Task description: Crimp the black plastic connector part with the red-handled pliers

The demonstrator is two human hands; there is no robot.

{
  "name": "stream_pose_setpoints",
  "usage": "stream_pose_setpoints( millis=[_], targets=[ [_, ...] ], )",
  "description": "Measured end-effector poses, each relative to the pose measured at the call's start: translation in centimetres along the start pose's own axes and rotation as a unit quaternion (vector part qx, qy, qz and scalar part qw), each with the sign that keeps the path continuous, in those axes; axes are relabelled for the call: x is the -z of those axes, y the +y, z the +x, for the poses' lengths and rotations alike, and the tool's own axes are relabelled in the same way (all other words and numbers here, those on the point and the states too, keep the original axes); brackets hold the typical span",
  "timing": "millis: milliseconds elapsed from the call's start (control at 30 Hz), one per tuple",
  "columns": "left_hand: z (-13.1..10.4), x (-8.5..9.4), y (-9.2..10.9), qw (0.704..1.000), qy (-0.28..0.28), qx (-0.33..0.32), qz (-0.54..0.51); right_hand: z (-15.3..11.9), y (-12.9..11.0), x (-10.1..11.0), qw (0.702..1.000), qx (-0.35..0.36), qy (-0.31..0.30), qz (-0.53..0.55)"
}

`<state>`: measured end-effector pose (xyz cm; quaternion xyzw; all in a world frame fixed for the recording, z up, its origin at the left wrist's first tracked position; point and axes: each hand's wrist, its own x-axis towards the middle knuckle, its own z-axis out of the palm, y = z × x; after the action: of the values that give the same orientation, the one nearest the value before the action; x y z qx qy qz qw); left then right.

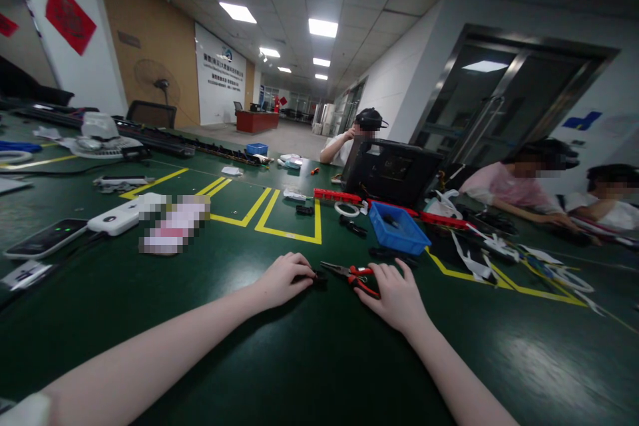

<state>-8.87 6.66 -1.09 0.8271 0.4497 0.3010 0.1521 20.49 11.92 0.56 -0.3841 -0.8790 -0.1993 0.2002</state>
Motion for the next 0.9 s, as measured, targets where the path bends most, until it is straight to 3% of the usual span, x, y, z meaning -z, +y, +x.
stream_pose_setpoints(
  millis=[200, 433, 900],
  targets=[
    [0.16, -0.20, -0.53, 1.000, 0.002, 0.002, -0.021, -0.04, 0.01, 0.07, 1.000, 0.007, 0.021, 0.009],
    [0.29, -0.42, -0.97, 0.999, 0.010, 0.009, -0.039, -0.17, -0.09, 0.44, 0.992, 0.073, 0.071, 0.074],
    [0.12, -0.14, -0.74, 0.999, 0.009, -0.001, -0.046, -0.01, -0.54, 0.71, 0.986, 0.131, 0.073, 0.074]
  ],
)
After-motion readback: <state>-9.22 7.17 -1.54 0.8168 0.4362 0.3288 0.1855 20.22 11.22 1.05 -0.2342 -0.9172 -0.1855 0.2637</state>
